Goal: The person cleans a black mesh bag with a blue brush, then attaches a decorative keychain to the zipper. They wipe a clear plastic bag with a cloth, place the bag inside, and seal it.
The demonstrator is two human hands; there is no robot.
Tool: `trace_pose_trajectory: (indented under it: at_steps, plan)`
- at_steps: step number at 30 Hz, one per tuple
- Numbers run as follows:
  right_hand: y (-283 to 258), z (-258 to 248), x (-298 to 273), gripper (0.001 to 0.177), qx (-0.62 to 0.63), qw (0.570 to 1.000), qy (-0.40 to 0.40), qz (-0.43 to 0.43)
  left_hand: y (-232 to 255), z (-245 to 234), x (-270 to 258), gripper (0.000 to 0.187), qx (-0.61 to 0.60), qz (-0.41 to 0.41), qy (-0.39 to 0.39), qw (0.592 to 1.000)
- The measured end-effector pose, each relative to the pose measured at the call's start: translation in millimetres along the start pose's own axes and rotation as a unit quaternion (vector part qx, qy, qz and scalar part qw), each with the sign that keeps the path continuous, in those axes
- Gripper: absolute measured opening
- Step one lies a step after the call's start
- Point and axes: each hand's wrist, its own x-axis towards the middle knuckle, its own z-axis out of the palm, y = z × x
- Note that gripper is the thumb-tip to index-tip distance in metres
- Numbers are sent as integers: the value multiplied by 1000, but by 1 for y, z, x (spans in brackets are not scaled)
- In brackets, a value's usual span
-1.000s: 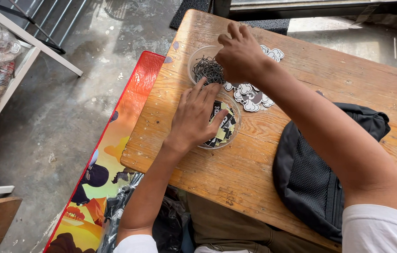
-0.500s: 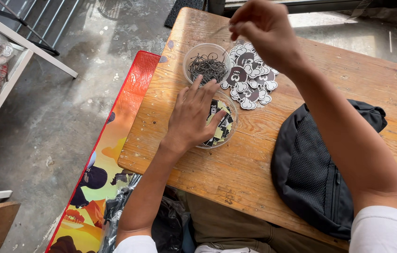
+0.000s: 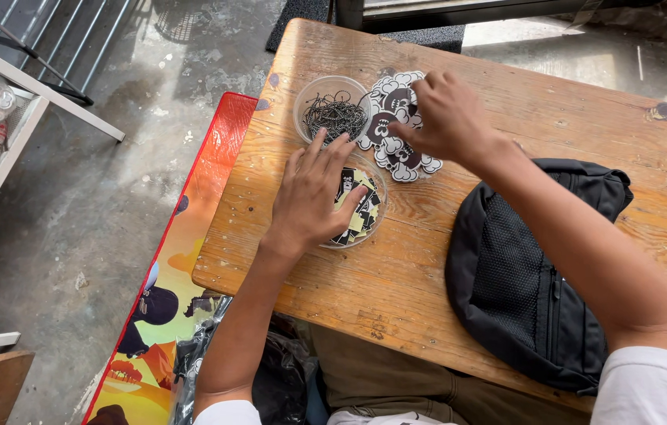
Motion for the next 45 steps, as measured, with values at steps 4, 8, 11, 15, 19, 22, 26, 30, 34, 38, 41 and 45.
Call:
trace_pose_trajectory:
  at_steps: [4, 8, 11, 15, 19, 22, 26, 30, 34, 38, 41, 45]
  plan:
    - [-11, 17, -9, 81, -97, 987, 106, -66, 1, -1, 0, 61, -7, -3, 3, 1000]
    - [-23, 20, -13, 75, -85, 990, 100, -46, 2, 0, -1, 56, -15, -10, 7, 1000]
    - [-24, 18, -8, 78, -69, 992, 98, -37, 2, 3, -1, 55, 5, -8, 8, 1000]
    - [-15, 3, -10, 90, -10, 994, 95, -50, 1, 4, 2, 53, 51, 4, 22, 998]
    - [-2, -26, -52, 82, -60, 989, 129, -48, 25, -16, 2, 42, 51, 40, 121, 991]
    - [5, -54, -102, 76, 41, 985, 164, -45, 68, -32, 7, 22, -160, 54, 211, 963]
    - [4, -73, -183, 73, 137, 952, 267, -54, 134, -13, 10, 40, -567, -100, -12, 817]
    - [9, -67, -253, 71, 202, 932, 301, 13, 191, 19, 18, 14, -719, -52, -76, 689]
    - [39, -66, -311, 77, 282, 926, 239, 74, 225, 28, 34, 11, -677, -48, -91, 729]
    - [65, -51, -351, 43, 440, 824, 331, 137, 241, 48, 48, 11, -590, 59, -14, 805]
    - [71, -41, -363, 30, 502, 760, 374, 175, 245, 71, 48, 13, -587, 84, -45, 804]
    - [75, -32, -364, 16, 519, 747, 363, 204, 240, 101, 40, 16, -653, 92, -115, 743]
